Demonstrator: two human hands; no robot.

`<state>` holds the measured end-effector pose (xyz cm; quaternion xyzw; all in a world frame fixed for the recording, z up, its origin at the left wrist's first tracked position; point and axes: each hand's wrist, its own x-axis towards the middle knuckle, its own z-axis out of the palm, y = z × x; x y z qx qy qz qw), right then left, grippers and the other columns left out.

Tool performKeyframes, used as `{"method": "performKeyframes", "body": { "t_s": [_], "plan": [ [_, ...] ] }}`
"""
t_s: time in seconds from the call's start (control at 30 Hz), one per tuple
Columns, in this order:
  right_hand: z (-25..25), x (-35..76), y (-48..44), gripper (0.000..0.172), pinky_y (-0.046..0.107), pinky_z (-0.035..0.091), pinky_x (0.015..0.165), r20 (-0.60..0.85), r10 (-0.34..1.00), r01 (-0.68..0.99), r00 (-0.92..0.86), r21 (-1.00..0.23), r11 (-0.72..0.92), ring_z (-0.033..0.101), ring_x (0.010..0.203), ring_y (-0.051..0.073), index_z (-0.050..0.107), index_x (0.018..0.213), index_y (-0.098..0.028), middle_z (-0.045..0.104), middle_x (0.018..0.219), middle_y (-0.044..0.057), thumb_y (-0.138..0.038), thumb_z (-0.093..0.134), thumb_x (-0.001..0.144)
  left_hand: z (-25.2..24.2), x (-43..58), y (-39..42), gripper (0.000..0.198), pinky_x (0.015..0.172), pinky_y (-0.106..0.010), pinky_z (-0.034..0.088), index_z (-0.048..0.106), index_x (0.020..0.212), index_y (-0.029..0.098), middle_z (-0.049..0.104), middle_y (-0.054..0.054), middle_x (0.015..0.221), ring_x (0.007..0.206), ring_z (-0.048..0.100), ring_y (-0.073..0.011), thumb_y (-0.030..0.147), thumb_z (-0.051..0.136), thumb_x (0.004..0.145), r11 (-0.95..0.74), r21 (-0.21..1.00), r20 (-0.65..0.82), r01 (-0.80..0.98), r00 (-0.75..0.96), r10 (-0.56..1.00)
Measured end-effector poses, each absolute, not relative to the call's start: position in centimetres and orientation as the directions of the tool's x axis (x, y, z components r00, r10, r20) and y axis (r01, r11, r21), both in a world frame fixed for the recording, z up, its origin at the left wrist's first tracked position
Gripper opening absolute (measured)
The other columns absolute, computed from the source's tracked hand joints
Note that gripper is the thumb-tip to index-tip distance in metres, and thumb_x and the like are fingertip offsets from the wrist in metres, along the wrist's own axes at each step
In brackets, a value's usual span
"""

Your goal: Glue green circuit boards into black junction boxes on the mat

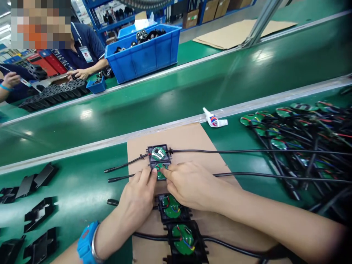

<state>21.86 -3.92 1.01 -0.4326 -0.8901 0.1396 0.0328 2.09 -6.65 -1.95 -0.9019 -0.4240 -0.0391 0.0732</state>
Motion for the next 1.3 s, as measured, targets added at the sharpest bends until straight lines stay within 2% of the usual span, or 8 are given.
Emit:
{"method": "performKeyframes", "body": {
  "t_s": [0.2,0.43,0.63,0.8,0.9,1.03,1.17,1.3],
  "plan": [
    [1.7,21.4,-3.9,0.028,0.031,0.033,0.058,-0.136,0.752,0.747,-0.646,-0.319,0.584,0.064,0.068,0.022,0.066,0.097,-0.013,0.070,0.080,0.011,-0.017,0.040,0.086,-0.6,2.2,-6.2,0.047,0.071,-0.037,0.060,0.053,0.124,0.004,0.056,-0.017,0.109,0.090,0.062,-0.0262,0.006,0.041,0.078,-0.621,0.083,0.057,0.779,0.619,0.784],
    [1.7,22.0,-4.5,0.027,0.030,0.039,0.067,-0.141,0.744,0.701,-0.653,-0.484,0.524,0.065,0.082,0.022,0.064,0.099,-0.013,0.069,0.091,0.012,-0.015,0.040,0.088,0.9,2.2,-5.8,0.028,0.061,-0.039,0.059,0.062,0.111,0.014,0.058,-0.012,0.104,0.075,0.064,-0.0227,0.022,0.044,0.091,-0.573,0.125,-0.079,0.810,0.584,0.808],
    [2.7,24.2,-4.1,0.027,0.025,0.039,0.061,-0.205,0.770,0.691,-0.605,-0.616,0.379,0.058,0.070,0.016,0.054,0.107,-0.014,0.066,0.075,0.002,-0.015,0.052,0.079,0.8,2.4,-5.5,0.018,0.092,-0.042,0.049,0.063,0.100,0.015,0.061,-0.010,0.107,0.103,0.057,-0.0252,0.017,0.051,0.088,-0.695,0.259,0.118,0.671,0.692,0.712],
    [3.2,24.2,-4.5,0.005,0.024,0.033,0.057,-0.208,0.782,0.741,-0.588,-0.526,0.417,0.054,0.063,0.013,0.053,0.079,-0.018,0.061,0.069,0.000,-0.014,0.050,0.079,-1.1,2.1,-5.6,0.023,0.089,-0.039,0.050,0.066,0.101,0.014,0.065,-0.008,0.109,0.098,0.059,-0.0236,0.010,0.047,0.089,-0.731,0.280,0.127,0.622,0.731,0.671],
    [2.5,23.8,-5.1,0.011,0.027,0.032,0.060,-0.178,0.775,0.748,-0.606,-0.459,0.479,0.054,0.065,0.015,0.053,0.076,-0.018,0.061,0.072,0.001,-0.017,0.046,0.084,-1.9,1.7,-5.6,0.032,0.092,-0.040,0.048,0.062,0.112,0.013,0.064,-0.009,0.120,0.104,0.059,-0.0238,0.005,0.042,0.088,-0.755,0.308,0.155,0.579,0.753,0.640],
    [1.0,23.5,-5.4,0.021,0.029,0.034,0.062,-0.096,0.828,0.758,-0.553,-0.471,0.452,0.053,0.065,0.016,0.053,0.086,-0.015,0.061,0.078,0.006,-0.018,0.033,0.093,-2.4,1.6,-5.7,0.039,0.093,-0.040,0.046,0.058,0.113,0.013,0.062,-0.009,0.124,0.112,0.056,-0.0229,-0.001,0.040,0.082,-0.764,0.329,0.133,0.555,0.773,0.620],
    [0.3,23.5,-4.6,0.029,0.027,0.032,0.057,-0.216,0.838,0.791,-0.501,-0.507,0.342,0.050,0.058,0.014,0.053,0.079,-0.015,0.060,0.068,0.005,-0.017,0.029,0.095,-2.8,1.9,-6.1,0.045,0.091,-0.040,0.045,0.055,0.112,0.013,0.058,-0.011,0.127,0.113,0.055,-0.0248,-0.005,0.039,0.075,-0.765,0.235,0.131,0.599,0.761,0.636],
    [0.5,23.5,-3.1,0.033,0.027,0.033,0.058,-0.257,0.770,0.790,-0.584,-0.399,0.466,0.051,0.057,0.013,0.056,0.071,-0.014,0.061,0.065,0.005,-0.010,0.031,0.092,-2.8,2.1,-6.3,0.046,0.090,-0.039,0.046,0.052,0.115,0.014,0.060,-0.010,0.121,0.106,0.056,-0.0236,-0.005,0.037,0.076,-0.759,0.235,0.148,0.607,0.749,0.646]
  ]
}}
